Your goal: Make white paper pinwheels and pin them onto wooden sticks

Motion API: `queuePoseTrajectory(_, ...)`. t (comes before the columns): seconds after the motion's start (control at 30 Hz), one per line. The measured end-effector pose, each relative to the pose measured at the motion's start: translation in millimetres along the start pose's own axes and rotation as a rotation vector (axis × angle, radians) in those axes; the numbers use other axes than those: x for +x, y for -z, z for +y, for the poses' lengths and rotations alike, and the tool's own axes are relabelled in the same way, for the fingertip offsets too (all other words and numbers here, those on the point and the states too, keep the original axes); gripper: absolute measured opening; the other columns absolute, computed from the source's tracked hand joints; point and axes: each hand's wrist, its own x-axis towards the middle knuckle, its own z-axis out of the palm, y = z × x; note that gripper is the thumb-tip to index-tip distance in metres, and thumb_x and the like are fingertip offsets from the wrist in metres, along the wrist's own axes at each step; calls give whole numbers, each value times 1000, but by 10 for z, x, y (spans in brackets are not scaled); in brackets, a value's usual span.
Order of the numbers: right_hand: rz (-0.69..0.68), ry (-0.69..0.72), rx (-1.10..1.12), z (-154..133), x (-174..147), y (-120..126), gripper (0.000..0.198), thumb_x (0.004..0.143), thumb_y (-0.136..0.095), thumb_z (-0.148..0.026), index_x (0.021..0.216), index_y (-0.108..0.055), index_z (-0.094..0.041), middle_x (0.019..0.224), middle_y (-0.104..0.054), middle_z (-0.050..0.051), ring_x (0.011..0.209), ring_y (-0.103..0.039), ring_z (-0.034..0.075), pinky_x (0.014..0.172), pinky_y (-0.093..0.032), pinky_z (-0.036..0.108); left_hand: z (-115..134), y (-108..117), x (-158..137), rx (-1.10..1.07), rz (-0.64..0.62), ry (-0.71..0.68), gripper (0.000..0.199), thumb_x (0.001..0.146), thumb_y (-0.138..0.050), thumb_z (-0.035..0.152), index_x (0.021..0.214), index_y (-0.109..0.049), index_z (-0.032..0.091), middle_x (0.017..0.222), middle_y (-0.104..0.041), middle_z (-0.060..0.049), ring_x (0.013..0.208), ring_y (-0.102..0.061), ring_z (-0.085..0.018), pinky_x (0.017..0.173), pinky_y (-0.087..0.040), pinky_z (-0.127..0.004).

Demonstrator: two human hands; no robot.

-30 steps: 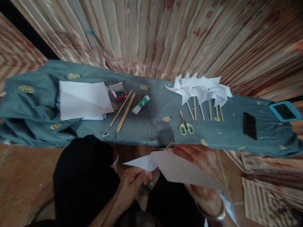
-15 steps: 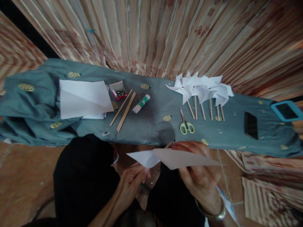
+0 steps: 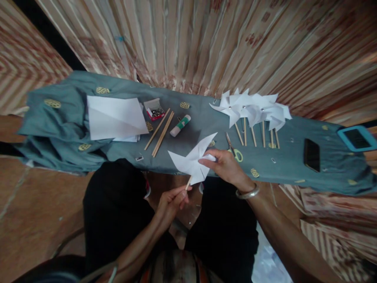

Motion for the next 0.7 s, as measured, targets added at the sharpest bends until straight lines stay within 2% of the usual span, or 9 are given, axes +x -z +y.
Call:
queuePoseTrajectory(0.13, -180, 3, -73, 91, 277, -4, 18, 81, -64, -32, 79, -70, -16, 66, -64, 0, 61, -54, 13, 59, -35, 24, -4, -54, 40, -148, 27, 36, 45, 67, -70, 50, 90, -75, 12, 56, -55, 2, 46, -37, -6, 49, -28, -22)
queuePoseTrajectory(0.33, -318, 41, -265, 2, 441, -47, 16, 77, -66, -29, 69, -67, -16, 58, -57, -1, 57, -50, 12, 56, -28, 24, 26, -51, 7, -239, 37, 95, 46, 61, -75, 48, 88, -74, 10, 56, -54, 3, 45, -38, -4, 49, -24, -22)
queuePoseTrajectory(0.53, -364, 22, -245, -19, 477, -48, 16, 75, -66, -27, 64, -64, -16, 55, -51, -4, 56, -46, 11, 55, -27, 23, -11, -32, 8, -246, 33, 91, 45, 61, -75, 47, 88, -74, 10, 56, -54, 3, 44, -38, -4, 48, -24, -22)
queuePoseTrajectory(0.7, -389, 6, -313, -106, 503, -19, 18, 75, -67, -26, 60, -62, -17, 54, -50, -3, 55, -45, 10, 55, -27, 23, -21, -30, 20, -270, 26, 98, 45, 61, -76, 46, 87, -74, 9, 56, -55, 3, 43, -39, -3, 49, -23, -22)
